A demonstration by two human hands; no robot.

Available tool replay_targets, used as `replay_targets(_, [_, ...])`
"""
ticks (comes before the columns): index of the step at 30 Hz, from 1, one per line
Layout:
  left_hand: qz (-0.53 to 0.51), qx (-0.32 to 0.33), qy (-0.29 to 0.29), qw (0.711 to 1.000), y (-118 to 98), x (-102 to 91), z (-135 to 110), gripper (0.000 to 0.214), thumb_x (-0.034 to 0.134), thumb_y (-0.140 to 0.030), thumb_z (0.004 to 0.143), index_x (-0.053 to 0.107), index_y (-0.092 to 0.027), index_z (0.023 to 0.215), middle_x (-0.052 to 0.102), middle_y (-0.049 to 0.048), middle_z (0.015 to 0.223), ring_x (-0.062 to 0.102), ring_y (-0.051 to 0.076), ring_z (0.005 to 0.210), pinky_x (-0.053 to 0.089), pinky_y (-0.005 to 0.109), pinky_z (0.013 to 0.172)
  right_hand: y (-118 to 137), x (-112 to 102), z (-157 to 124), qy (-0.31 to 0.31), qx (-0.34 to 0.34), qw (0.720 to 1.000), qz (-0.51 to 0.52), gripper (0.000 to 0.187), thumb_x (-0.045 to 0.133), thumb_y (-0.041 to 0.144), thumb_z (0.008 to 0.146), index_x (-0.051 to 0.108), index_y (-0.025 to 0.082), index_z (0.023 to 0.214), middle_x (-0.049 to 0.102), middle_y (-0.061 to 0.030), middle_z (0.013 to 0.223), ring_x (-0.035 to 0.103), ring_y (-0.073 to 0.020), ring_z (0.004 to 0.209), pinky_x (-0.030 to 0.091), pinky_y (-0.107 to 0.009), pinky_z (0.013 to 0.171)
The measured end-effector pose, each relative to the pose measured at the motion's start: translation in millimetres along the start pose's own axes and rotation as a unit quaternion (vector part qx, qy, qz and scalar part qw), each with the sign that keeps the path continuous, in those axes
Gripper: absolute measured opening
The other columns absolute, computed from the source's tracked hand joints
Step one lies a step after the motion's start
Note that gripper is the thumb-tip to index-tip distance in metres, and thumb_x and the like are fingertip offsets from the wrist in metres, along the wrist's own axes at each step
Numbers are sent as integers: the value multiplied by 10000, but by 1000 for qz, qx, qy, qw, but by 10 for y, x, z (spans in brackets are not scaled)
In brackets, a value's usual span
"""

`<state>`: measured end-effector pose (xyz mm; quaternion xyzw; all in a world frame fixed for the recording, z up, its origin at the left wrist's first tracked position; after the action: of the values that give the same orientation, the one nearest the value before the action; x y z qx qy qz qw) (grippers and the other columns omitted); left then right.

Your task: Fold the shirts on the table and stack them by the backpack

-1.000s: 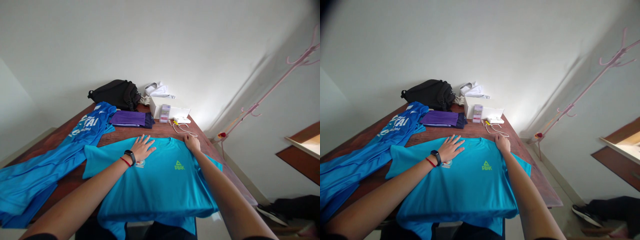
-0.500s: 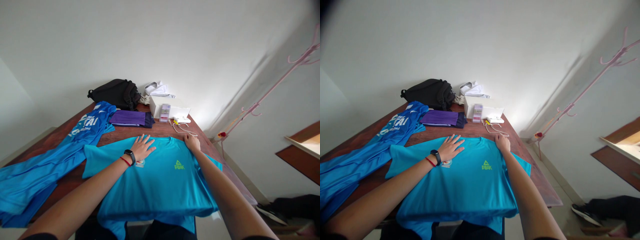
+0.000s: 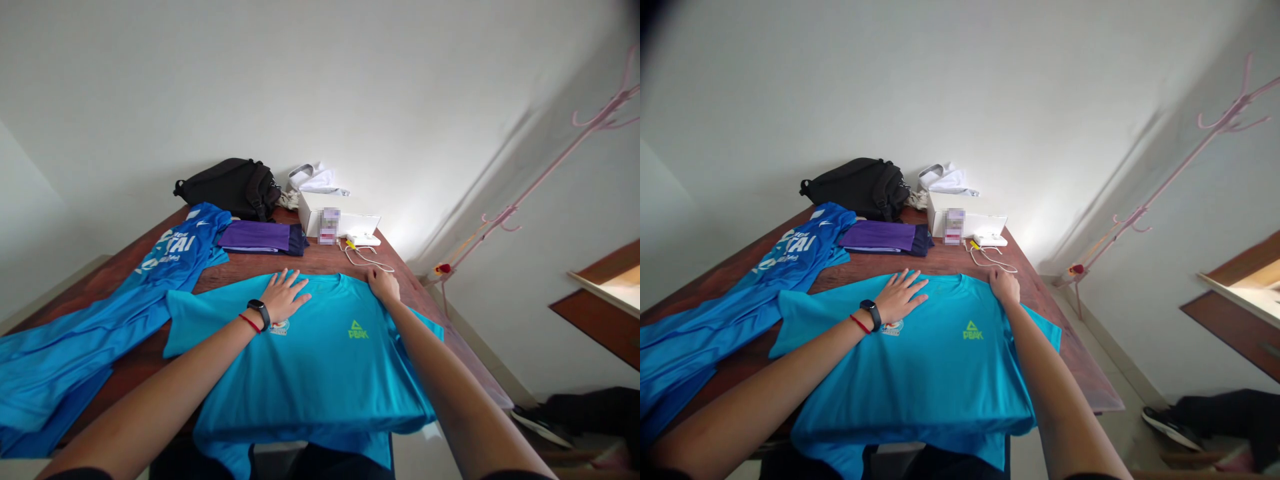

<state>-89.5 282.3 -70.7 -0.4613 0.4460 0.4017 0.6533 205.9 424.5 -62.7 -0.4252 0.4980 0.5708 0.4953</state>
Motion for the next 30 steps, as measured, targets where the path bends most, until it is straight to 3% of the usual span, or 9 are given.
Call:
replay_targets(13, [1,4,13,1000,40,74,23,649,276,-683,982,424,-352,1520,255,19,1650,176,378,1519,205,588,1190,26,-16,-22,3,-6,1000,-1,478,291,439,1038,699,218,1150,717,-139,1147,673,-298,1041,479,-352,828])
replay_targets(19, [13,-22,2,1000,151,44,73,585,285,-645,997,460,-383,1490,286,6,1640,236,344,1509,205,574,1195,158,-180,-114,-9,-39,999,11,432,296,376,1046,680,193,1119,716,-129,1105,665,-276,1004,465,-344,843])
replay_targets(24, [2,-11,8,1000,192,25,75,590,294,-637,1002,459,-358,1495,270,37,1646,245,349,1505,207,591,1186,641,-344,-491,-56,-112,992,8,372,344,359,1037,654,177,1129,654,-133,1199,541,-281,1190,398,-366,1002])
replay_targets(28, [-3,-5,-13,1000,202,30,57,606,308,-660,990,474,-353,1485,229,49,1659,227,361,1509,195,602,1188,1403,-212,-990,-43,-300,951,59,343,448,434,1011,642,228,1205,609,-115,1257,529,-278,1192,399,-387,1033])
replay_targets(30, [0,-9,-24,1000,208,30,47,598,313,-648,994,480,-346,1483,222,56,1662,237,357,1506,204,587,1192,1657,-88,-1127,-11,-356,931,79,359,505,438,991,623,231,1260,568,-112,1339,508,-279,1246,406,-395,1042])
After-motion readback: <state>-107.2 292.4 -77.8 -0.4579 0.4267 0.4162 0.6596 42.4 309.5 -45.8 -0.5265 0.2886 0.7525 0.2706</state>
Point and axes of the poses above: each hand's wrist, its own z-axis towards the middle knuckle, its own x-axis out of the palm, y = z × x, the point moved 9 cm from there along z, towards the middle knuckle
